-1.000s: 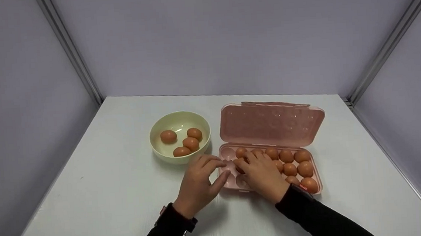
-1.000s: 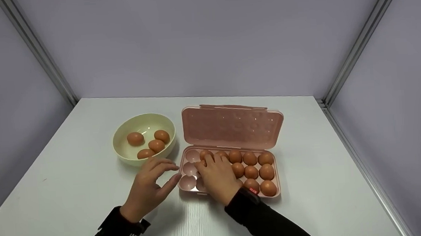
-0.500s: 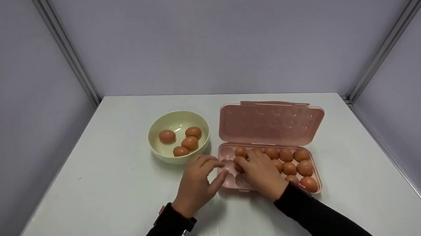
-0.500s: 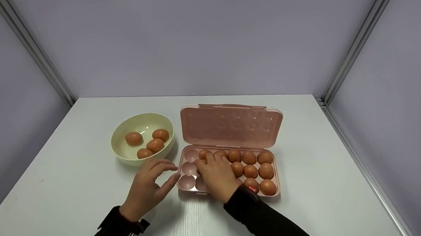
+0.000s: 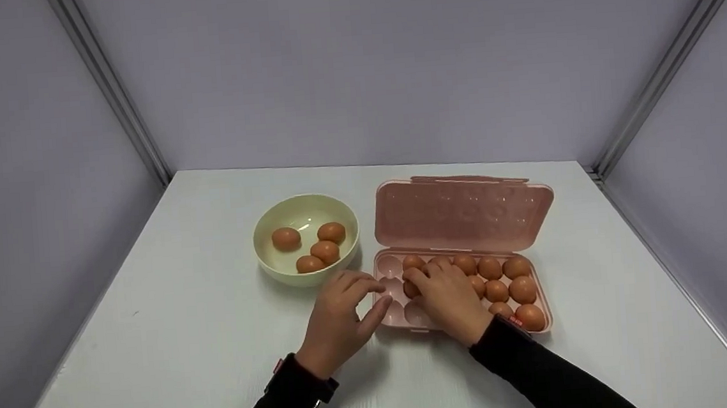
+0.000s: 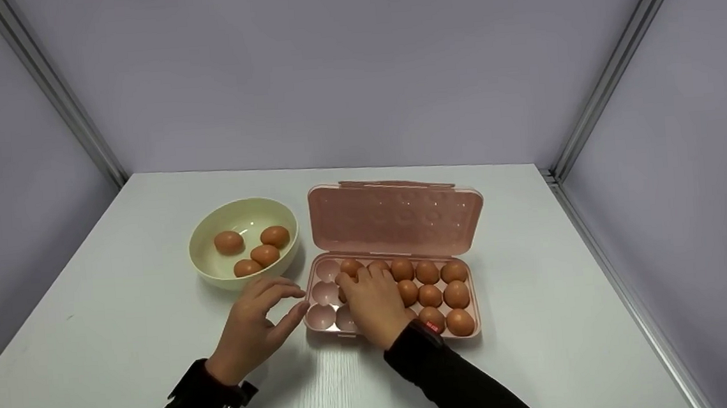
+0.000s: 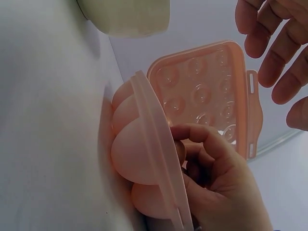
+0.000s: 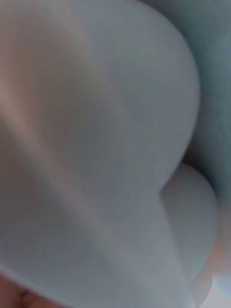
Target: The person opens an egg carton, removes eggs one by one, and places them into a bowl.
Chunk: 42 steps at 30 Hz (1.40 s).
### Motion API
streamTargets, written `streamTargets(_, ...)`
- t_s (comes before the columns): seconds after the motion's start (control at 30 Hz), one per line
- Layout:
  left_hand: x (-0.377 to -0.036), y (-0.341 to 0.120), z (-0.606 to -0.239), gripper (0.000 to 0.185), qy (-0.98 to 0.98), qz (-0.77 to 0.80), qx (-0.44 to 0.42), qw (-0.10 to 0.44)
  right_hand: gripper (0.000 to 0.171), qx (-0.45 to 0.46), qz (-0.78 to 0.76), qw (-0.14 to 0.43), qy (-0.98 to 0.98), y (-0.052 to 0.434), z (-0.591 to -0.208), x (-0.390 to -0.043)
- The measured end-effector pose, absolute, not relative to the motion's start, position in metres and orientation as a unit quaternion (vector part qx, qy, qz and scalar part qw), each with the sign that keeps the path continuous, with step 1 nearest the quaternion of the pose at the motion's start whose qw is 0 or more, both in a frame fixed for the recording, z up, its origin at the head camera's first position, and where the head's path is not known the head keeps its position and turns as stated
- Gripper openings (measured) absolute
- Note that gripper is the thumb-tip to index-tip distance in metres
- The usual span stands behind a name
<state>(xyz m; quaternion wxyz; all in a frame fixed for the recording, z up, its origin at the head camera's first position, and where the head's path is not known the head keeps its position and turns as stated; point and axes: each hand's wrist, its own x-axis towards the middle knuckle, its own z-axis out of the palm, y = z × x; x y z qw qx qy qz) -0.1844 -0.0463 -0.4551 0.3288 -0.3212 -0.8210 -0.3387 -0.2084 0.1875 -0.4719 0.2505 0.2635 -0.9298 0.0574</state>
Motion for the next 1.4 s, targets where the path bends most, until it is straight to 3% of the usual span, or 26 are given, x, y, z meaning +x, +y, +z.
streamTargets(0.23,-0.184,-0.047,-0.458,0.016,-0.812,-0.344,-0.324,0.341,0.046,0.256,0.105,0.24,-0.93,0.19,-0.462,-0.201)
streamTargets(0.53,-0.172,-0.045,-0.439,0.042,-0.806,-0.307,-0.332,0.382,0.043,0.169,0.419,0.075,-0.889,0.19,-0.411,-0.175)
streamTargets(0.73,-0.162,-0.033,-0.425,0.062,-0.792,-0.251,-0.355,0.428,0.042,0.135,0.512,0.032,-0.848,0.184,-0.404,-0.164)
streamTargets(1.1,-0.157,-0.025,-0.424,0.052,-0.795,-0.24,-0.37,0.417,0.034,0.181,0.579,-0.034,-0.794,0.184,-0.411,-0.166)
streamTargets(1.4,-0.158,-0.023,-0.428,0.048,-0.794,-0.256,-0.365,0.413,0.034,0.2,0.598,-0.056,-0.774,0.182,-0.414,-0.168)
